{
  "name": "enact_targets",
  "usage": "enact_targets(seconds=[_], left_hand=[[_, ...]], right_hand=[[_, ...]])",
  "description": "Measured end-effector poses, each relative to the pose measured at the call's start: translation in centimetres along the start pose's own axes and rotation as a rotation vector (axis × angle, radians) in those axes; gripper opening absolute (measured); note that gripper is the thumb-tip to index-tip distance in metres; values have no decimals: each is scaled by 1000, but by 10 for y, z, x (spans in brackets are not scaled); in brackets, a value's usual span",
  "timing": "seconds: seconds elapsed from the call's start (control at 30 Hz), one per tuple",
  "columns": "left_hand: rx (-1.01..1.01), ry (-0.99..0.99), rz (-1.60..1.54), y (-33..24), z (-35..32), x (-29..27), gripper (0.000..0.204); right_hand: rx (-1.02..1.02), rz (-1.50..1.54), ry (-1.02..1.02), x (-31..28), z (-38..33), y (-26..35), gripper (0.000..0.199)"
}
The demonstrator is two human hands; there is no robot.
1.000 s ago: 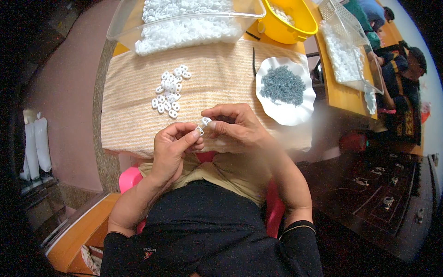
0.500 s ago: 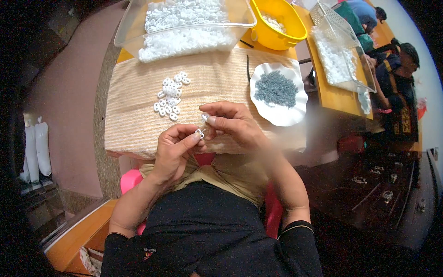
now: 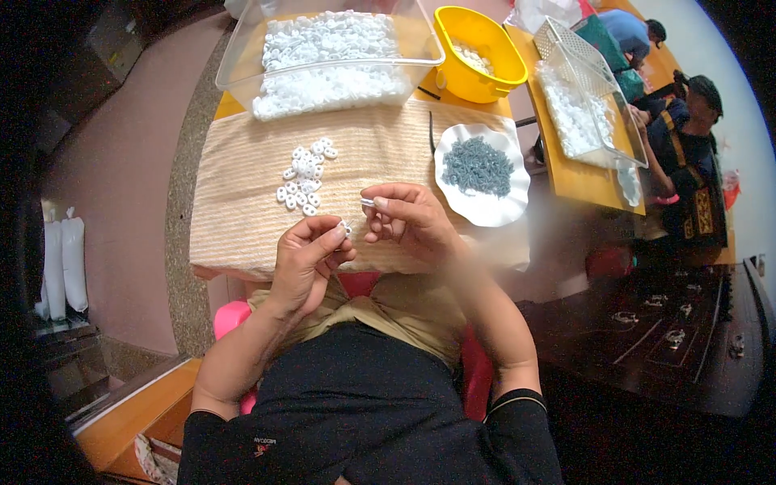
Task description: Manually inserting small metal pins into white circular plastic components at a workstation.
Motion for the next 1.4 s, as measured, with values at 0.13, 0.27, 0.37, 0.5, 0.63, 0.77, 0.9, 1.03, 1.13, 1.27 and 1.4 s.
enact_targets(seconds=[0.13,0.27,0.37,0.5,0.63,0.77,0.9,1.03,1.13,1.27,1.4], left_hand=[[-5,-36,17,2,-1,-5,14],[-10,-62,33,2,-1,-6,14],[-7,-63,27,2,0,-6,14],[0,-82,57,1,0,-9,14],[0,-94,92,0,-1,-8,15],[-6,-92,91,0,0,-9,14],[-16,-95,106,2,0,-10,14],[-21,-96,111,2,0,-9,14],[-17,-102,100,2,0,-10,15],[-27,-106,111,3,0,-11,15],[-39,-114,113,4,-1,-12,14]], right_hand=[[1,-26,2,0,1,-3,22],[7,-37,10,4,1,-5,25],[23,-34,8,4,2,-8,28],[39,-79,15,0,2,-11,29],[50,-98,36,-2,2,-14,29],[72,-92,27,-1,2,-15,30],[64,-138,30,0,2,-13,30],[63,-146,22,1,2,-12,29],[67,-177,13,0,2,-12,29],[77,-224,-8,-2,1,-12,29],[76,-294,-11,-3,1,-10,29]])
Point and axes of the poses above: each hand's wrist, its own z-axis towards the middle knuckle, its own x-axis out of the palm, y = z × x, the point moved 10 cm from there along z, towards the middle knuckle, and after that the axes turned 11 degrees about y, right-handed, at the moved point
